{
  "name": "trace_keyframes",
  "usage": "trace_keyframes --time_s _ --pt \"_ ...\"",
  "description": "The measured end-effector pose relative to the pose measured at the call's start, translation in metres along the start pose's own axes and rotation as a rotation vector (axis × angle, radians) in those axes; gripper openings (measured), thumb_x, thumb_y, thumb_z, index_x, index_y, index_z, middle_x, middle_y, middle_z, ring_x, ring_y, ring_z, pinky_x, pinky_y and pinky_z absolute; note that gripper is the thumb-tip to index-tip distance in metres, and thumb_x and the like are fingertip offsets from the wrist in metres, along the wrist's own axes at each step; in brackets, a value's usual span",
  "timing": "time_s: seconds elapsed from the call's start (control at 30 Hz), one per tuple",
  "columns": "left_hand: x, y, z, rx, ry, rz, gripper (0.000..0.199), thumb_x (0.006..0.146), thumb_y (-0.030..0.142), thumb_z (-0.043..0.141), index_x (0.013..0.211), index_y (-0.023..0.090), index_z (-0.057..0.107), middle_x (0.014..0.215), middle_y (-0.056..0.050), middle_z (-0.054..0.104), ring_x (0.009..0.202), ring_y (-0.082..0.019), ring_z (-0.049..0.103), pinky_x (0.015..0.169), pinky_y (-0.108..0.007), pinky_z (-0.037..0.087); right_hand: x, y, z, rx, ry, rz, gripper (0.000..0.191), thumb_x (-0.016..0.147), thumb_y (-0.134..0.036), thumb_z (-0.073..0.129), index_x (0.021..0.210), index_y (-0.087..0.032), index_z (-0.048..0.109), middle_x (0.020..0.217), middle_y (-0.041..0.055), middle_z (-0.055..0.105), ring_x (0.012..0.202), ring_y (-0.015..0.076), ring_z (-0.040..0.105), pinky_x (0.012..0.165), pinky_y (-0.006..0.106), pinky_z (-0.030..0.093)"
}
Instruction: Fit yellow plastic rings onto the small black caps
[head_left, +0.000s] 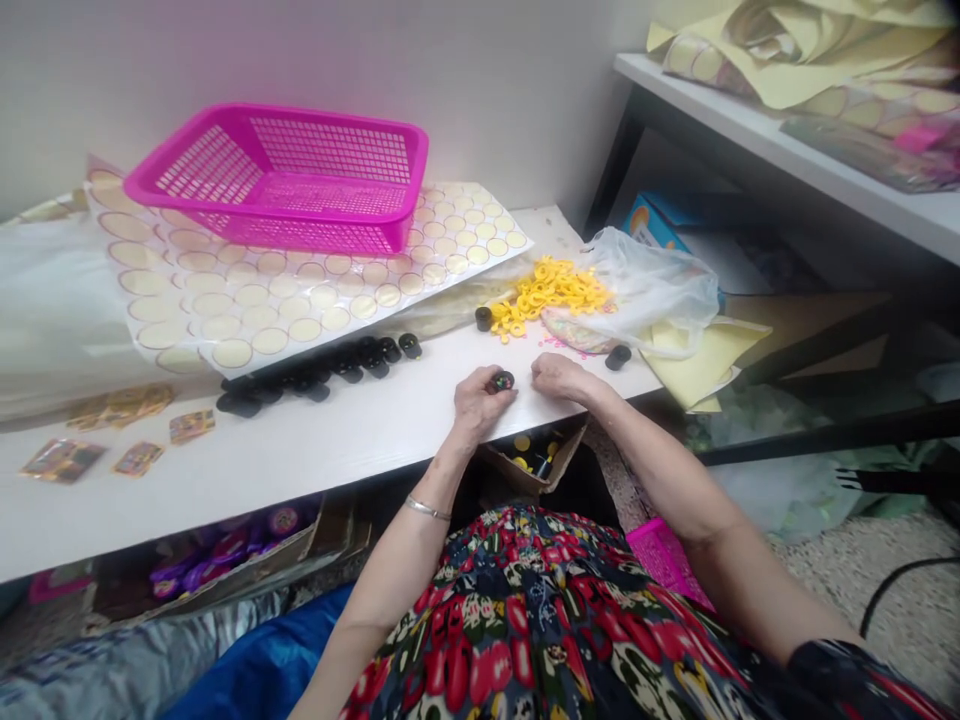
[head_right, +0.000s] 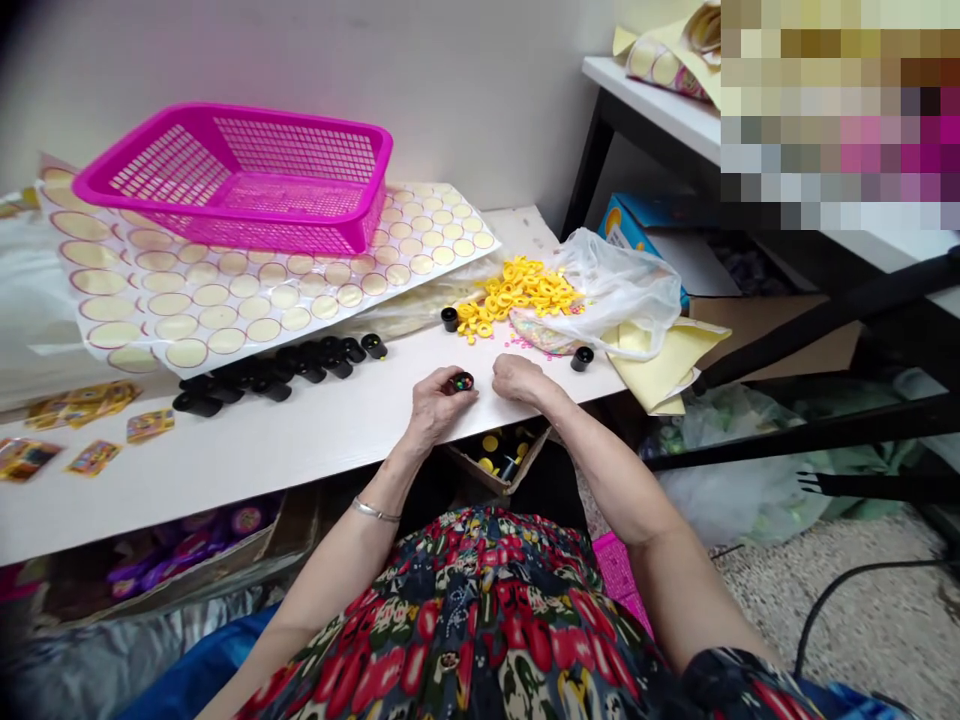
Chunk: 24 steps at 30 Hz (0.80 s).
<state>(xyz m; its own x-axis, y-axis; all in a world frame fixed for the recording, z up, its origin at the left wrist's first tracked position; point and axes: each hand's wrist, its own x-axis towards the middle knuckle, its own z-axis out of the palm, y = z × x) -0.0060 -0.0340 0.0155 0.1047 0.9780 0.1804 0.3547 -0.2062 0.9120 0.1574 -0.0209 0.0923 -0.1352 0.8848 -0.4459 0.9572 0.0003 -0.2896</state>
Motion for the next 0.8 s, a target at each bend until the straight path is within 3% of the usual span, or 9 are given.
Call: trace_keyframes --time_s 0.1,0.33,0.57,0.8 --pt "-0.001 -0.002 0.000 -0.063 -0.047 -0.020 0.034 0.057 0.027 0.071 0.089 0.017 0.065 0.076 0.001 0.061 0.065 -0.009 0.051 0.063 -0.021 0.042 -0.003 -0.001 0.002 0.025 0.025 0.035 0.023 0.071 -0.015 0.050 0.087 -0.011 0.067 0.082 0.0105 0.068 0.075 0.0160 0.059 0.065 0.022 0.039" --pt "-0.002 -0.005 0.001 -0.076 -0.027 -0.034 0.036 0.056 0.028 0.072 0.089 0.017 0.065 0.074 0.002 0.061 0.062 -0.008 0.049 0.060 -0.020 0.041 -0.001 0.009 0.008 -0.032 0.108 0.109 0.022 0.074 -0.017 0.050 0.087 -0.013 0.066 0.093 0.0137 0.066 0.083 0.0200 0.058 0.065 0.025 0.038" --pt "-0.002 -0.003 -0.001 -0.015 -0.055 -0.013 0.034 0.057 0.030 0.071 0.089 0.018 0.065 0.072 0.002 0.060 0.061 -0.008 0.048 0.059 -0.020 0.040 -0.001 0.027 0.023 0.102 0.220 -0.058 0.018 0.077 -0.021 0.048 0.084 -0.015 0.063 0.082 0.0064 0.065 0.076 0.0156 0.055 0.064 0.023 0.036" --pt "-0.002 -0.001 0.000 0.045 -0.059 -0.046 0.033 0.059 0.030 0.070 0.090 0.019 0.066 0.070 0.003 0.061 0.061 -0.009 0.050 0.059 -0.021 0.040 -0.017 0.009 0.037 0.027 0.396 -0.119 0.016 0.082 -0.018 0.043 0.088 -0.017 0.058 0.090 0.0068 0.060 0.080 0.0172 0.054 0.067 0.025 0.035"
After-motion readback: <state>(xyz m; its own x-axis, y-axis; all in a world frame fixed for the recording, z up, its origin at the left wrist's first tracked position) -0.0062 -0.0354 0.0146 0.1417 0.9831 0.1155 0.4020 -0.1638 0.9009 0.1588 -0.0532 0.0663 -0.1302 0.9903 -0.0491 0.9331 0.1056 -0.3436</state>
